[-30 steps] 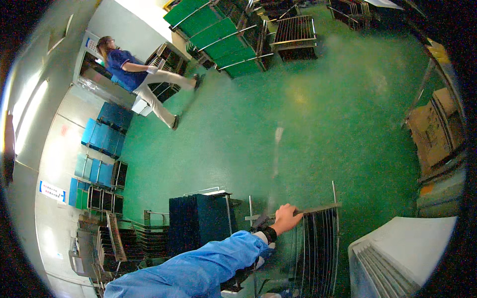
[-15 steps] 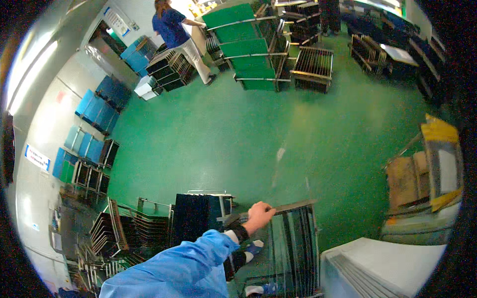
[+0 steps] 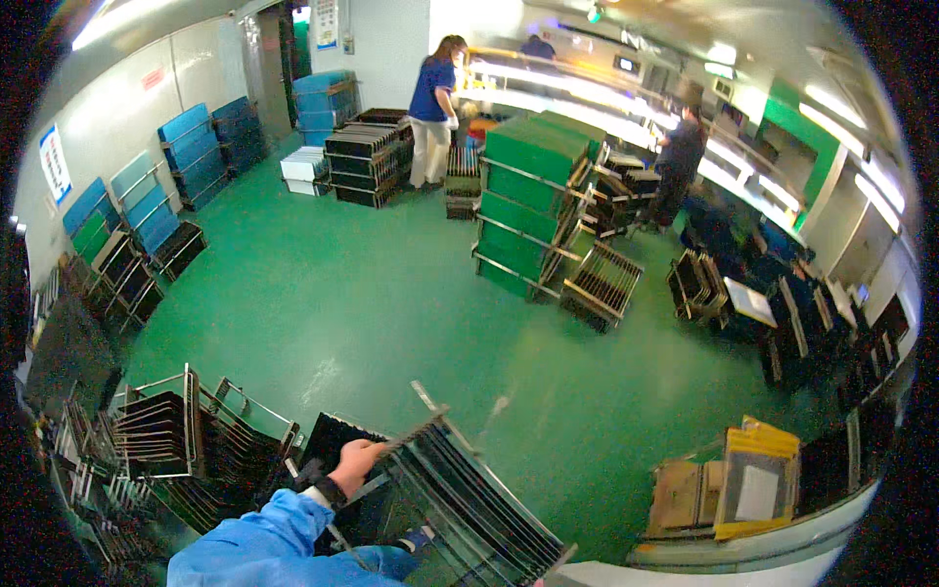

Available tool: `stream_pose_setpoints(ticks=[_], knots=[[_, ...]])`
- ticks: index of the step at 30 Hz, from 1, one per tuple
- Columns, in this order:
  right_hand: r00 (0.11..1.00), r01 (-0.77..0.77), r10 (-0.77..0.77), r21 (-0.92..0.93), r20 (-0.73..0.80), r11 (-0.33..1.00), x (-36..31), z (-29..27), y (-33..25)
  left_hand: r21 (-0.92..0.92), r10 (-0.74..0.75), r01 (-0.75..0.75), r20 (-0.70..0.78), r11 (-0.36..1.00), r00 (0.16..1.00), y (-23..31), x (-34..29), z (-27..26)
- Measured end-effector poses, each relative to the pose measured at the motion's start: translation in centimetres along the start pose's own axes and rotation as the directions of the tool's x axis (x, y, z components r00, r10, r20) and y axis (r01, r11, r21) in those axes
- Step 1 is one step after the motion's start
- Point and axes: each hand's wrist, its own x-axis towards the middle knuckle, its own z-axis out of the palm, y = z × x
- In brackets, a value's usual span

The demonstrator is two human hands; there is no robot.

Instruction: Moving metal racks and loading flat plates into a cleaning or processing machine.

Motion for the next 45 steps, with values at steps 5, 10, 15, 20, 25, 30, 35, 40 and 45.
stream_pose_setpoints(ticks=[5,10,15,20,25,30,35,40,45], knots=[[0.932,0.274,-0.359,-0.565,-0.042,0.778,3.8,1.9,-5.6,-0.246,-0.018,-0.021,-0.153,0.969,0.988,-0.8,-6.8,-9.6],[0.706,0.649,-0.693,-0.524,0.146,0.551,3.9,2.6,-8.3,-0.360,-0.012,-0.061,-0.197,0.931,0.980,-1.1,-20.3,-16.5],[0.675,0.726,-0.667,-0.449,0.317,0.521,0.2,2.3,-8.2,-0.353,0.027,-0.174,-0.384,0.919,0.923,-7.6,-28.4,-20.5],[0.629,0.777,-0.603,-0.428,0.492,0.461,-1.7,4.0,-5.9,-0.175,0.081,-0.207,-0.543,0.962,0.836,-7.7,-37.8,-24.8],[0.688,0.630,-0.424,-0.195,0.588,0.752,-5.5,5.2,-3.4,-0.081,0.115,-0.214,-0.635,0.973,0.764,-9.6,-42.7,-29.3],[0.657,0.579,-0.310,-0.198,0.687,0.790,-17.0,8.8,-2.6,-0.242,0.043,-0.292,-0.698,0.925,0.715,-14.7,-48.4,-34.5],[0.562,0.698,-0.310,-0.239,0.767,0.675,-20.8,15.3,1.9,-0.305,-0.068,-0.332,-0.819,0.892,0.569,-20.7,-52.9,-41.1],[0.274,0.763,-0.280,-0.030,0.920,0.646,-25.6,23.7,7.7,-0.353,-0.202,-0.293,-0.875,0.889,0.440,-25.8,-58.1,-47.8],[0.167,0.818,-0.106,-0.077,0.980,0.570,-34.3,31.6,13.1,-0.384,-0.337,-0.288,-0.920,0.877,0.199,-31.0,-63.5,-49.4]])
